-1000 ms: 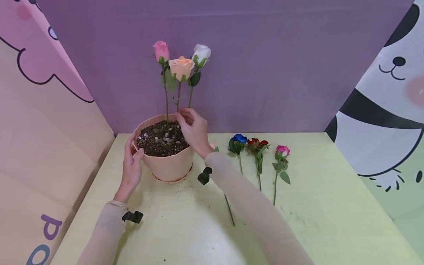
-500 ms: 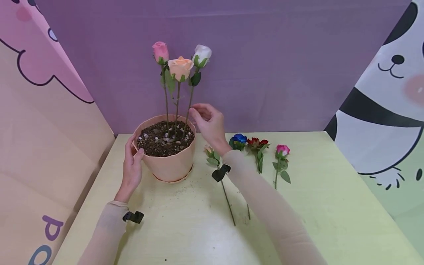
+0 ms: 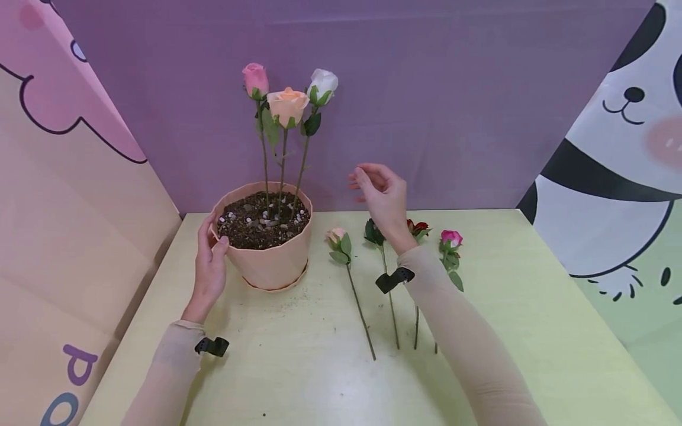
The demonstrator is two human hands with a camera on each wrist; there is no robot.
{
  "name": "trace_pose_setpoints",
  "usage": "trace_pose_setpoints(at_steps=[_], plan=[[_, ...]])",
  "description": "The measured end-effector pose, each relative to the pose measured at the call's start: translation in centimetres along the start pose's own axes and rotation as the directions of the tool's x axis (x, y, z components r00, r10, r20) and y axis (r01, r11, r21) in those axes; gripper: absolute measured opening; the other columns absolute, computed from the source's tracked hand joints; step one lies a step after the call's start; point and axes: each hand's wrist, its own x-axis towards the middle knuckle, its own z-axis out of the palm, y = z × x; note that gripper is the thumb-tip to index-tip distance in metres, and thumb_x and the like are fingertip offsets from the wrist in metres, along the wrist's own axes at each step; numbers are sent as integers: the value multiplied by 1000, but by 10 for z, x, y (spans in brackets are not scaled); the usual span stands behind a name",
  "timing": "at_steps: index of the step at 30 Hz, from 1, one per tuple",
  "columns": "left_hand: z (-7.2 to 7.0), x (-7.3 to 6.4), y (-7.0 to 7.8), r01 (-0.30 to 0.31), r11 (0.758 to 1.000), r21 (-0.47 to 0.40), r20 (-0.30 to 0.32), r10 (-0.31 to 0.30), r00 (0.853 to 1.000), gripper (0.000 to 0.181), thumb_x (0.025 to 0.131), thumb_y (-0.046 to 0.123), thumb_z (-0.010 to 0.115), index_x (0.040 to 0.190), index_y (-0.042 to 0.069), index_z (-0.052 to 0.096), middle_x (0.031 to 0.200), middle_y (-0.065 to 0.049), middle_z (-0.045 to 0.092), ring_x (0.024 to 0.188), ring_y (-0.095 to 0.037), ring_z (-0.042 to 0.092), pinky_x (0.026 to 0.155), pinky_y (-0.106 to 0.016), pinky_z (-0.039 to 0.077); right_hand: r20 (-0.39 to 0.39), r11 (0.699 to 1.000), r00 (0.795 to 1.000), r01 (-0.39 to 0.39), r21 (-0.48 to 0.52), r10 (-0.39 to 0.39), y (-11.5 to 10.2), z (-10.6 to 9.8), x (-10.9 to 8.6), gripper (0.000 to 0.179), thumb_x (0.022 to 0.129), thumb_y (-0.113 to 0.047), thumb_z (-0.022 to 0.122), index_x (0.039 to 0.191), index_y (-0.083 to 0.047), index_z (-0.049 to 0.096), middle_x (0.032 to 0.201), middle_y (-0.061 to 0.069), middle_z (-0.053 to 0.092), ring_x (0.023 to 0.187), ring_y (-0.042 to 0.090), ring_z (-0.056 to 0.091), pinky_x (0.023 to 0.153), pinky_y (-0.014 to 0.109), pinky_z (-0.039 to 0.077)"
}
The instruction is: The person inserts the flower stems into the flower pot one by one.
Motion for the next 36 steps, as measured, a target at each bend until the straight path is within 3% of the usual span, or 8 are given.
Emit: trace_pose_setpoints(at_steps=[8,20,36], plan=[[0,0,0,-2,1000,-6,0,2,1000,62,112,26,38,171,24,16,175,-16,24,159,-38,28,129,-62,24,-67,1000,997,-25,-5,25,7,-43,-5,18,104,-21,71,116,-9,75,97,-13,80,83,7,77,72,27,64],[0,0,0,-10,1000,-3,-7,10,1000,62,112,26,39,171,23,17,175,-14,25,159,-37,28,129,-62,25,-130,995,987,-98,20,100,22,-90,-24,15,102,-23,73,113,-12,75,98,-10,81,84,10,78,69,25,63],[0,-1,1,0,1000,6,-9,0,1000,62,112,26,38,171,25,17,172,-19,29,157,-37,31,128,-62,25,-188,980,964,-196,-31,187,40,-126,-51,17,102,-24,73,113,-12,74,97,-10,80,81,8,77,67,23,62]])
